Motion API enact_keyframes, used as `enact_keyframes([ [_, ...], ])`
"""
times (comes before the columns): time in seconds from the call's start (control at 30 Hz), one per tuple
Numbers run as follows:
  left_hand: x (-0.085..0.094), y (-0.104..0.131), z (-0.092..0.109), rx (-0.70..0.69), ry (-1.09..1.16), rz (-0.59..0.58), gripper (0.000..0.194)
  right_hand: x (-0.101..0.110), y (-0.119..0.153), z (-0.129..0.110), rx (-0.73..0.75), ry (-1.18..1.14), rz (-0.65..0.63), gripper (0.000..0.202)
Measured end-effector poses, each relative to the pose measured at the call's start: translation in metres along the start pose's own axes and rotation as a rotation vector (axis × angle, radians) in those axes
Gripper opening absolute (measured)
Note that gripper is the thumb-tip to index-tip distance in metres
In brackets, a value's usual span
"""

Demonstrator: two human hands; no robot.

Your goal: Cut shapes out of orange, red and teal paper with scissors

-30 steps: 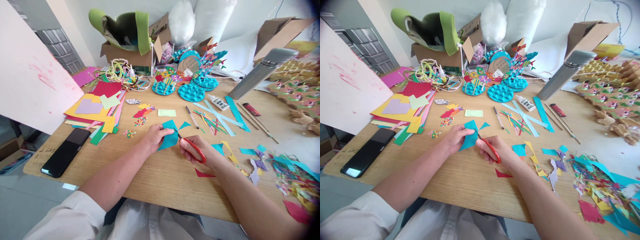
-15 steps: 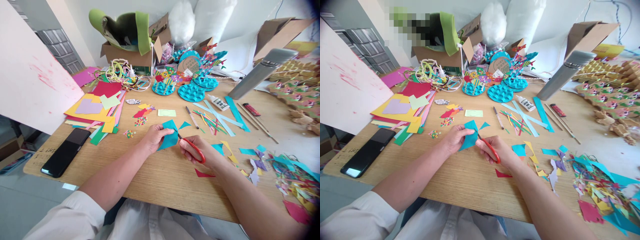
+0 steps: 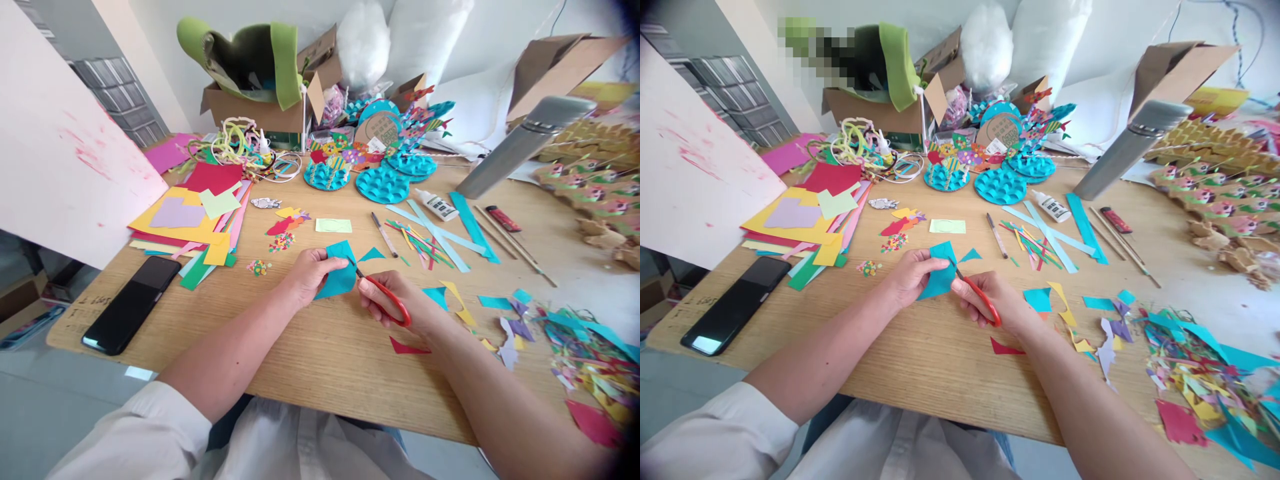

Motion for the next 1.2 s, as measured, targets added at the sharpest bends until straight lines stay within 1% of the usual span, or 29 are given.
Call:
enact_keyframes([
  [0.17,0.0006,0.0004,0.0006,-0.010,-0.019,-0.004,0.032,0.0008,-0.0005,-0.0016,0.005,0.004,0.006,0.055],
  [0.5,-0.0011,0.0012,0.0000,0.005,-0.013,-0.020,0.031,0.0001,-0.0021,0.0041,-0.007,-0.007,0.006,0.052],
  [0.77,0.0007,-0.0002,0.0011,-0.012,0.006,0.000,0.029,0.0019,-0.0023,0.0029,-0.024,0.010,0.029,0.052],
  [1.2,0.0024,-0.0009,0.0009,-0.008,-0.037,0.005,0.030,0.0016,-0.0010,0.0019,-0.005,0.010,0.014,0.054],
])
Point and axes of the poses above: each hand's wrist, its own y-axis away from the middle knuckle, its own x-axis out of the back of the hand, z = x × y, the point moved 8 cm from there along -y, towards the middle knuckle, and after that the axes turned 15 degrees about z, right-handed, at the moved point
